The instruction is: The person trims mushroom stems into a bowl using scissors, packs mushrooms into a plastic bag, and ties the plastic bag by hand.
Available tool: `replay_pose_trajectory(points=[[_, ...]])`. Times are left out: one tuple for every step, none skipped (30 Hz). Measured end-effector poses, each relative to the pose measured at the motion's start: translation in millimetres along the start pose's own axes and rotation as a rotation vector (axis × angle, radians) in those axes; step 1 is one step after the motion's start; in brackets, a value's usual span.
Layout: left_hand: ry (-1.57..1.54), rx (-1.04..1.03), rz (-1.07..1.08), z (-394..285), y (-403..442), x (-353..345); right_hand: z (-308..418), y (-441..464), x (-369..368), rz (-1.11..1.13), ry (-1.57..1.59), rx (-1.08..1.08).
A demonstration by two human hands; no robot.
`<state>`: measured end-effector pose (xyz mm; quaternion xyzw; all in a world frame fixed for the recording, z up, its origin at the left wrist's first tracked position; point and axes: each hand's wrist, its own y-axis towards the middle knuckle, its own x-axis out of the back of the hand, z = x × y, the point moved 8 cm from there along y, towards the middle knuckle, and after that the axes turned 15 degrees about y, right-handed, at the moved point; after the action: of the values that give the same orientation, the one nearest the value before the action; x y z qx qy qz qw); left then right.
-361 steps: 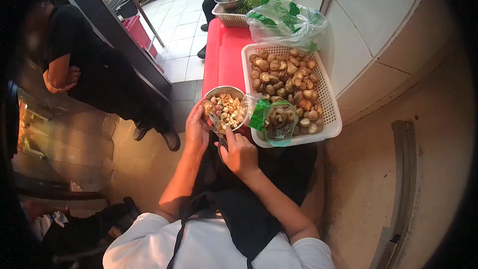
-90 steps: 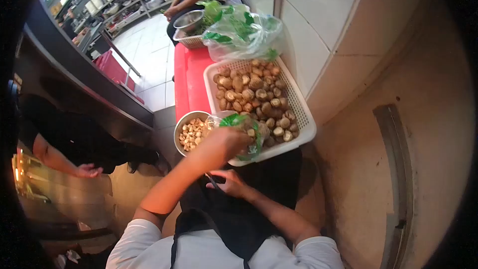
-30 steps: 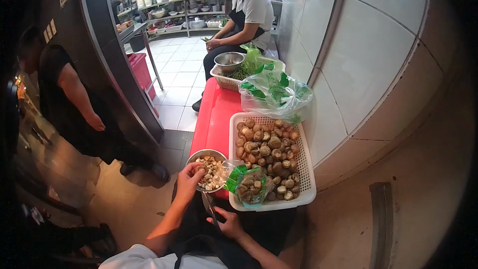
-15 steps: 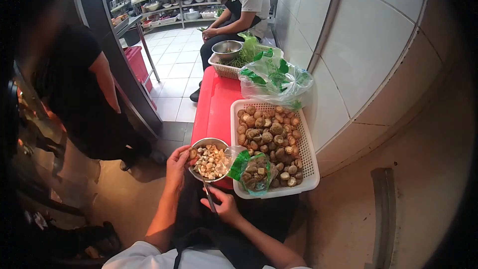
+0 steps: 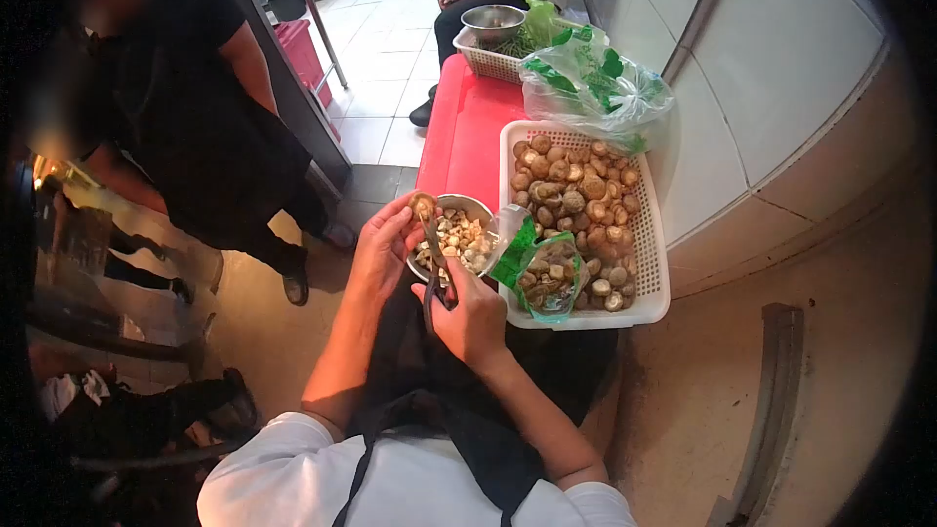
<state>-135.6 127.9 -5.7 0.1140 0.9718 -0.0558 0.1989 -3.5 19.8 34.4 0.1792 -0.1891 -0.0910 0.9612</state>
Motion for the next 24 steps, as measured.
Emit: replay_pose_trajectory(points=[[0.014,-0.004,-0.004,0.7,-1.9,-2.5,0.4,0.7,-0.5,0.008,-0.031,-0.006],[0.025,-0.011,-0.023,0.2,-5.1,-4.8,0.4,1.5,-0.9,0.016,-0.062,-0.012],[0.046,-0.017,-0.053,-0.5,-7.7,-6.3,-0.1,1.6,-1.3,0.023,-0.093,-0.018],[0.067,-0.024,-0.084,-1.2,-9.9,-7.1,1.2,1.0,-1.8,0.012,-0.149,0.042],[0.089,-0.032,-0.116,-1.6,-11.6,-6.3,-0.8,0.0,-4.1,0.001,-0.205,0.102],[0.149,-0.038,-0.144,-0.6,-12.5,-3.9,-1.7,-1.7,-6.7,-0.010,-0.260,0.164],[0.209,-0.044,-0.171,1.6,-13.3,-0.5,-5.7,-3.3,-10.0,0.007,-0.282,0.154],[0.270,-0.050,-0.197,3.3,-13.9,2.5,-9.1,-5.0,-12.3,0.023,-0.305,0.143],[0.275,-0.051,-0.200,5.8,-14.3,4.3,-12.7,-6.6,-14.8,0.039,-0.328,0.133],[0.278,-0.050,-0.203,8.9,-15.0,5.7,-15.7,-8.7,-16.1,0.040,-0.310,0.125],[0.282,-0.050,-0.204,11.9,-15.2,6.5,-18.5,-10.8,-17.6,0.041,-0.294,0.117],[0.284,-0.048,-0.211,14.7,-15.2,6.9,-21.9,-12.8,-19.0,0.041,-0.277,0.108],[0.286,-0.046,-0.218,17.6,-15.4,6.7,-25.5,-15.1,-20.0,0.034,-0.268,0.113],[0.289,-0.043,-0.224,20.8,-15.7,6.6,-30.0,-17.6,-21.2,0.026,-0.259,0.118],[0.302,-0.043,-0.225,23.3,-15.2,6.0,-33.9,-20.0,-21.7,0.018,-0.252,0.122],[0.315,-0.043,-0.226,25.9,-14.2,5.5,-38.6,-21.1,-22.3,0.021,-0.255,0.113],[0.329,-0.042,-0.227,29.5,-13.6,5.3,-43.2,-21.5,-22.6,0.023,-0.259,0.102],[0.369,-0.036,-0.229,34.3,-13.3,6.6,-46.6,-23.1,-22.5,0.023,-0.263,0.090],[0.408,-0.033,-0.231,39.2,-11.7,9.0,-50.8,-24.5,-22.1,0.016,-0.206,0.045],[0.446,-0.032,-0.235,44.1,-10.0,11.7,-53.6,-26.0,-23.4,0.009,-0.150,0.002],[0.577,-0.083,-0.260,44.4,-11.3,14.7,-55.3,-26.3,-24.7,0.001,-0.093,-0.036],[0.708,-0.146,-0.283,43.5,-13.2,16.5,-49.0,-26.9,-21.8,-0.039,0.037,-0.015],[0.834,-0.230,-0.306,39.6,-9.9,16.2,-64.3,-29.1,-27.6,-0.015,0.277,-0.223],[0.839,-0.246,-0.291,44.5,-7.1,18.3,-77.3,-34.6,-37.3,0.015,0.518,-0.420]])
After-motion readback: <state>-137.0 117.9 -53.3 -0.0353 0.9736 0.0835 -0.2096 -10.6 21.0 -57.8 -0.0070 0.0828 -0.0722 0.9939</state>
